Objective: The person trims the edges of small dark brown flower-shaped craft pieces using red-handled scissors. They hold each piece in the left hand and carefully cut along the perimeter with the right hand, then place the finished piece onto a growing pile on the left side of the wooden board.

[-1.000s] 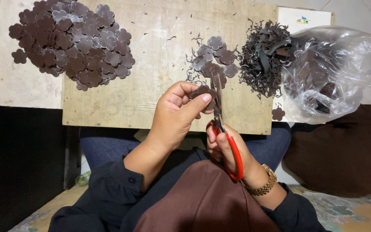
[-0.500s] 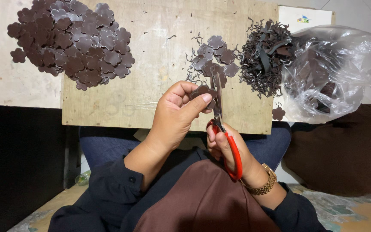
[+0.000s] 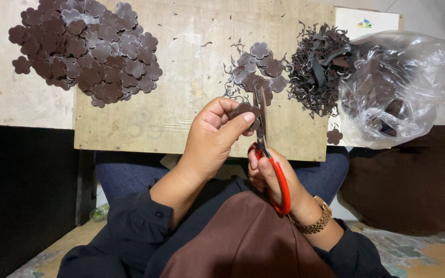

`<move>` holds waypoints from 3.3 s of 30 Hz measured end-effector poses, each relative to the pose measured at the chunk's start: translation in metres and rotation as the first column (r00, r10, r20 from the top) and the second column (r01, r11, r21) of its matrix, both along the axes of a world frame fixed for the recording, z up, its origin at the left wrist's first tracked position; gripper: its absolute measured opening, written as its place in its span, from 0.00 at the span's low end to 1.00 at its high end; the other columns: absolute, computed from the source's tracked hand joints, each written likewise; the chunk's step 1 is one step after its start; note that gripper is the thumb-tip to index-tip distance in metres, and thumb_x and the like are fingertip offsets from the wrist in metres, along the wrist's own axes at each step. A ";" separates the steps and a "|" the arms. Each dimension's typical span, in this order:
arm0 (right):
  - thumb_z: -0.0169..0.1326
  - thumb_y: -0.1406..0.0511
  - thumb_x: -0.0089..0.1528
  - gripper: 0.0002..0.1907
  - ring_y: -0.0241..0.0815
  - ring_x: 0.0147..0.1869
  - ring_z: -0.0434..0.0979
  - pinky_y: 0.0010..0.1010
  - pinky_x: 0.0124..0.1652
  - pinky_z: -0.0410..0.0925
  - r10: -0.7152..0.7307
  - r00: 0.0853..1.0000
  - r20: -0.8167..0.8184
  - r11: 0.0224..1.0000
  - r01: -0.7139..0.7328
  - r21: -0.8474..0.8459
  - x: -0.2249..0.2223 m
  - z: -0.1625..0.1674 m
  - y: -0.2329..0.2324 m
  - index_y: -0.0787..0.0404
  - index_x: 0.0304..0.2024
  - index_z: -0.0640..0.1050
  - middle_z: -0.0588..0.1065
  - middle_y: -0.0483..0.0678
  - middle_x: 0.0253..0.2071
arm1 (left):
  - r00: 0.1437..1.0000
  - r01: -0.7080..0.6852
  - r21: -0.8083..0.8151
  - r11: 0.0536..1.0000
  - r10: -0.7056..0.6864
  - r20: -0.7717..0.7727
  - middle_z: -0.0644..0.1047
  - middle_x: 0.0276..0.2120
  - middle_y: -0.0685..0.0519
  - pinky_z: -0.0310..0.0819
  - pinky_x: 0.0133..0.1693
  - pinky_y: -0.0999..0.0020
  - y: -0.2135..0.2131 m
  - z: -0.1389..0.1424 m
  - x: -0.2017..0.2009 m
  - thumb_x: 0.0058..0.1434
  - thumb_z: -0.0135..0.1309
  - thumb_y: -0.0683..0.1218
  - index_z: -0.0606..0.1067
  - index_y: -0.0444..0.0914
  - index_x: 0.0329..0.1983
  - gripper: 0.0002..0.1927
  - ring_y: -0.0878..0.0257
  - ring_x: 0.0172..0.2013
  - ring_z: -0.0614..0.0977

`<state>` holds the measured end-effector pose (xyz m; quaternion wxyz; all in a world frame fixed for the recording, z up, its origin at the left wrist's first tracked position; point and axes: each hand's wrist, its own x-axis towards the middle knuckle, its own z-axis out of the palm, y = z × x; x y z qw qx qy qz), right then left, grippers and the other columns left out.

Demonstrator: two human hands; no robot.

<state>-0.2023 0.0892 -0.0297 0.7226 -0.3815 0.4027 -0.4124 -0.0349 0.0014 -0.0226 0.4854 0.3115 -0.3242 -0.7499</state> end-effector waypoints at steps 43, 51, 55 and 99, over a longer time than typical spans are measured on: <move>0.49 0.44 0.68 0.25 0.31 0.26 0.56 0.23 0.26 0.56 -0.024 0.999 -0.024 0.998 0.025 0.058 0.002 -0.008 -0.002 0.59 0.39 0.67 0.59 0.38 0.25 | 0.999 0.035 0.027 0.999 -0.035 -0.015 0.79 0.38 0.53 0.77 0.44 0.72 -0.001 -0.007 0.001 0.68 0.56 0.40 0.73 0.34 0.45 0.06 0.69 0.37 0.79; 0.49 0.46 0.69 0.24 0.30 0.26 0.56 0.23 0.27 0.56 -0.024 0.999 -0.034 0.998 0.026 0.056 0.002 -0.008 -0.002 0.59 0.40 0.68 0.59 0.38 0.25 | 0.999 0.033 0.013 0.999 -0.033 0.003 0.80 0.38 0.53 0.77 0.44 0.72 -0.002 -0.009 0.000 0.68 0.56 0.40 0.74 0.34 0.45 0.05 0.69 0.38 0.79; 0.49 0.46 0.69 0.23 0.31 0.25 0.56 0.23 0.26 0.56 -0.028 0.999 -0.027 0.998 0.030 0.057 0.003 -0.009 -0.003 0.59 0.40 0.68 0.60 0.38 0.25 | 1.000 0.031 0.006 0.999 -0.031 0.004 0.80 0.38 0.53 0.77 0.45 0.72 -0.001 -0.009 0.000 0.68 0.56 0.40 0.74 0.35 0.45 0.05 0.69 0.38 0.79; 0.50 0.49 0.68 0.21 0.31 0.24 0.56 0.24 0.26 0.56 -0.044 0.999 0.008 0.989 0.043 0.145 0.005 -0.013 -0.009 0.59 0.41 0.68 0.60 0.38 0.24 | 0.999 0.044 0.010 0.999 -0.044 0.005 0.79 0.40 0.53 0.76 0.45 0.72 -0.005 -0.010 0.003 0.67 0.57 0.39 0.73 0.34 0.47 0.08 0.69 0.40 0.79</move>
